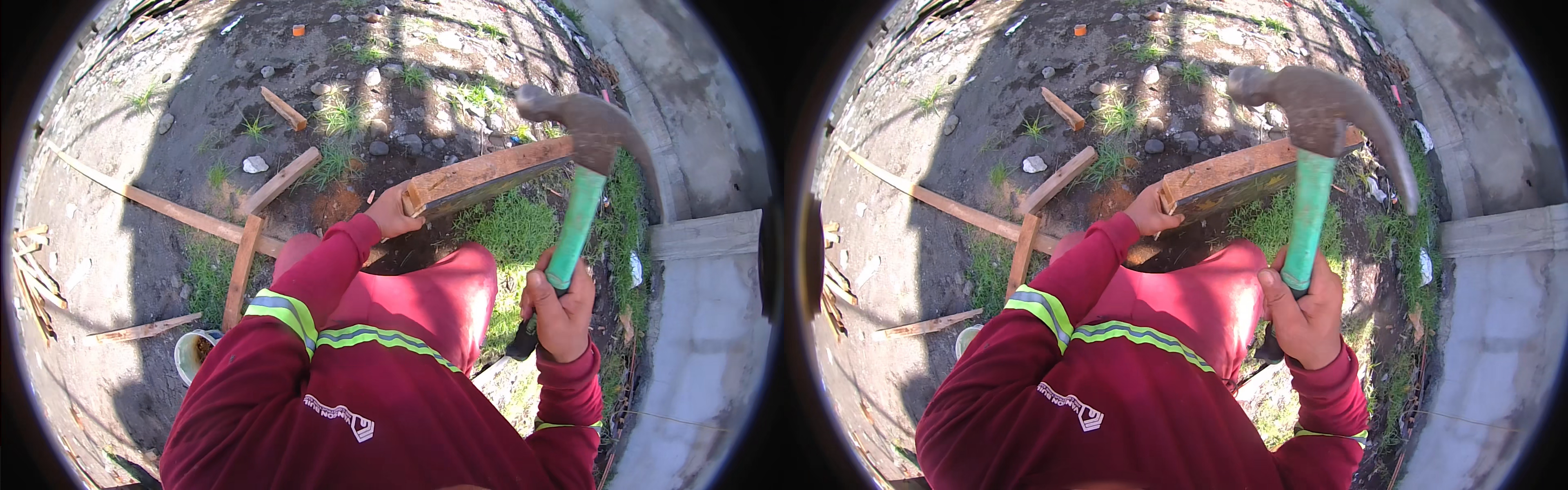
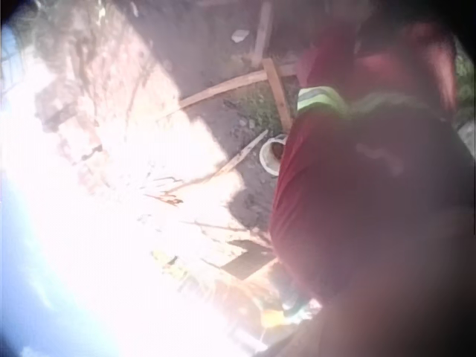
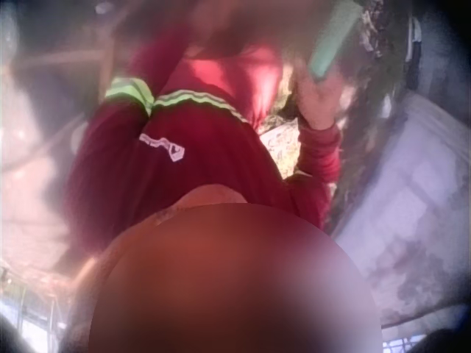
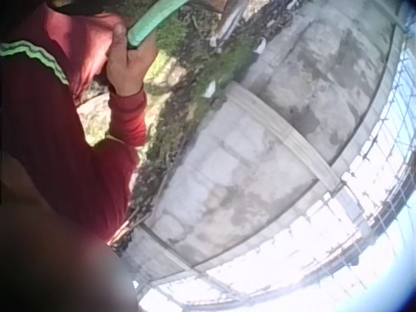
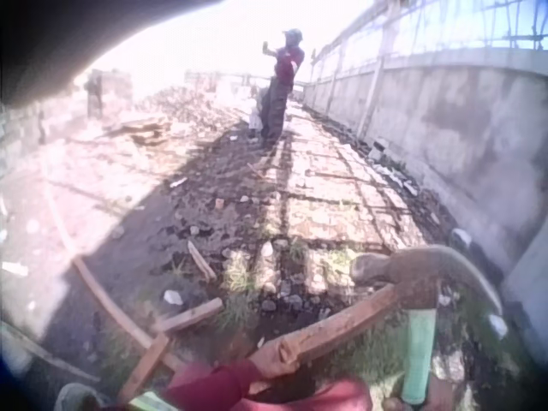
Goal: The person assembles a rectangular wooden frame by joining four pieces of wood with nails. They use a hammer to drive nails into the joints and a chisel to adjust the fit of the wood pieces. The person repeatedly repositions the frame and checks alignment during assembly.
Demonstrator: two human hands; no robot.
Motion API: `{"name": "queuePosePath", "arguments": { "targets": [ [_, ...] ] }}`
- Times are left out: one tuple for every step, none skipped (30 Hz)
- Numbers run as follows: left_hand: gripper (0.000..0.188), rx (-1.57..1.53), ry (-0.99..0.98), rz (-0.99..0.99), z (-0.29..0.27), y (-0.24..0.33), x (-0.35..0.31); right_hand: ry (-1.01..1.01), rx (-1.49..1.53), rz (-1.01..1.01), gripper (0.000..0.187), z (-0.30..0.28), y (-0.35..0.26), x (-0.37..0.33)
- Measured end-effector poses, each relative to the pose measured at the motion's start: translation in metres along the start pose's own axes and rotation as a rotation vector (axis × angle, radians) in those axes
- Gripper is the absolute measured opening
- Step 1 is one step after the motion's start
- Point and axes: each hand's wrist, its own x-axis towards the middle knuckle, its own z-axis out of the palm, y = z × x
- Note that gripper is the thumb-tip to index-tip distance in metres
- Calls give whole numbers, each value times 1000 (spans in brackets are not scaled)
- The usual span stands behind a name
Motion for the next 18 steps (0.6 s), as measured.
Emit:
{"name": "queuePosePath", "arguments": {
  "targets": [
    [65, -11, 6, 58, 0, -1, 0, 91, 103, -251, 16, -6, -13, 2],
    [65, -9, 5, 63, 0, -1, -1, 157, 195, -480, 17, -12, -28, 6],
    [65, -9, 1, 61, 1, -3, -2, 209, 272, -692, 17, -20, -45, 9],
    [65, -20, 5, 59, 1, -4, -3, 305, 364, -853, 17, -25, -59, 11],
    [64, -31, 7, 61, 1, -5, -3, 305, 366, -913, 18, -24, -66, 12],
    [64, -65, 4, 114, 1, -7, -2, 378, 404, -937, 18, -22, -67, 12],
    [64, -42, 7, 62, 1, -7, -2, 498, 495, -975, 19, -17, -63, 10],
    [64, -41, 4, 64, 0, -8, -1, 258, 352, -856, 16, -10, -49, 7],
    [64, -36, -9, 58, 0, -8, 0, 87, 314, -552, 13, 5, -31, -1],
    [64, -28, 5, 73, -2, -8, 1, 23, -62, -229, 13, 9, -9, -2],
    [64, -17, 10, 74, -2, -7, 1, -173, -395, 119, 13, 13, 9, -6],
    [64, 10, 18, -15, -3, -5, 1, -190, -165, 232, 18, 17, 26, -8],
    [64, -16, -4, 65, -2, -5, 2, -145, -63, 263, 17, 14, 33, -13],
    [64, -18, 3, 79, -3, -4, 2, -93, 76, 197, 16, 8, 34, -11],
    [64, -42, -4, 67, -1, -3, 0, 6, 145, 102, 17, -1, 25, -12],
    [64, -44, 8, 58, 1, -3, -2, 106, 231, -18, 19, -9, 7, -9],
    [64, -50, 10, 58, 1, -2, -2, 186, 312, -335, 16, -17, -14, -1],
    [64, -65, 13, 34, 3, -2, -2, 231, 329, -584, 13, -27, -43, 6]
  ]
}}
